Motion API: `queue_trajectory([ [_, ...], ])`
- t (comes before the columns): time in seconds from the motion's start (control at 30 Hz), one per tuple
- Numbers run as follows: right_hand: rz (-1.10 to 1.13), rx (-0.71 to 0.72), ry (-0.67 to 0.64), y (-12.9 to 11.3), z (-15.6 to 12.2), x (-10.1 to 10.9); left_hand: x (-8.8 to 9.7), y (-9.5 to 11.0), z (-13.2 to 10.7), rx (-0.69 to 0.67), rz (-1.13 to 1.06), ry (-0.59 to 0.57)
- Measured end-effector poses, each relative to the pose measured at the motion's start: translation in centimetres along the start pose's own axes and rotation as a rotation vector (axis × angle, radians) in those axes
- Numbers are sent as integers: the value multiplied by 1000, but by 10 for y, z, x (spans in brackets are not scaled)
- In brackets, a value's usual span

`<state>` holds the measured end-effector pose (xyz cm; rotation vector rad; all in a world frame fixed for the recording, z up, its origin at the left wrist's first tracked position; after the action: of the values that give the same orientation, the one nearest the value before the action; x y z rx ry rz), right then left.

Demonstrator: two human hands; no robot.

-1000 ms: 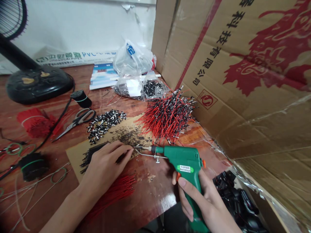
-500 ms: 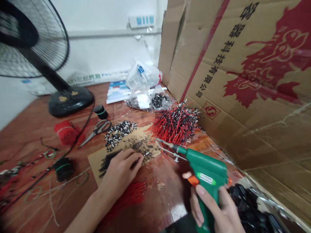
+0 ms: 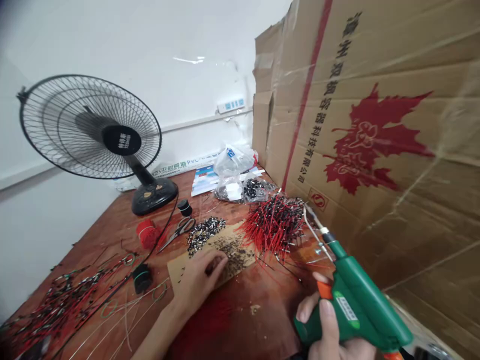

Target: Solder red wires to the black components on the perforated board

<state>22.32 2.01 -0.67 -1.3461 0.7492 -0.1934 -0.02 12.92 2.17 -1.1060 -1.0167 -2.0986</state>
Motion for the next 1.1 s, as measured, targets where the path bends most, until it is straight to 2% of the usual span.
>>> queue_trajectory([
  [0.03,-13,51,70,0,0,0,6,2,5,17,-26,38],
  [0.1,-29,97,126,0,0,-3,18,10,20,14,-31,81],
  [0.23,-42,63,123,-2,-1,-8,28,43,65,-66,-3,141],
  [0.4,23,74,127,-1,-1,-7,10,81,129,-105,23,186],
  [0.5,3,145,160,5,2,-3,-5,86,152,-99,7,178],
  [0.6,-33,230,187,12,5,0,-16,80,158,-86,-22,170],
  [0.73,-50,219,154,15,6,2,-17,69,146,-79,-130,147],
  [0.83,-49,221,136,13,5,4,2,50,119,-11,-219,182],
  [0.9,-47,231,120,13,3,5,22,27,90,75,-229,231],
  [1.0,-34,256,68,11,0,8,52,-21,41,223,-172,303],
  [1.1,12,331,-71,-8,0,-1,64,-64,4,317,-84,318],
])
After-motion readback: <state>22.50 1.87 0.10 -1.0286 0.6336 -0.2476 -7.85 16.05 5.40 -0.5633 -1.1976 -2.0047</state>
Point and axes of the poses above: each hand's wrist, its own z-axis towards the middle knuckle, its own x-axis out of the back of the hand, y = z × x, the point moved 1 cm from there along z, towards the middle knuckle, and after that the axes turned 1 degree about -x, right-handed, at the moved point
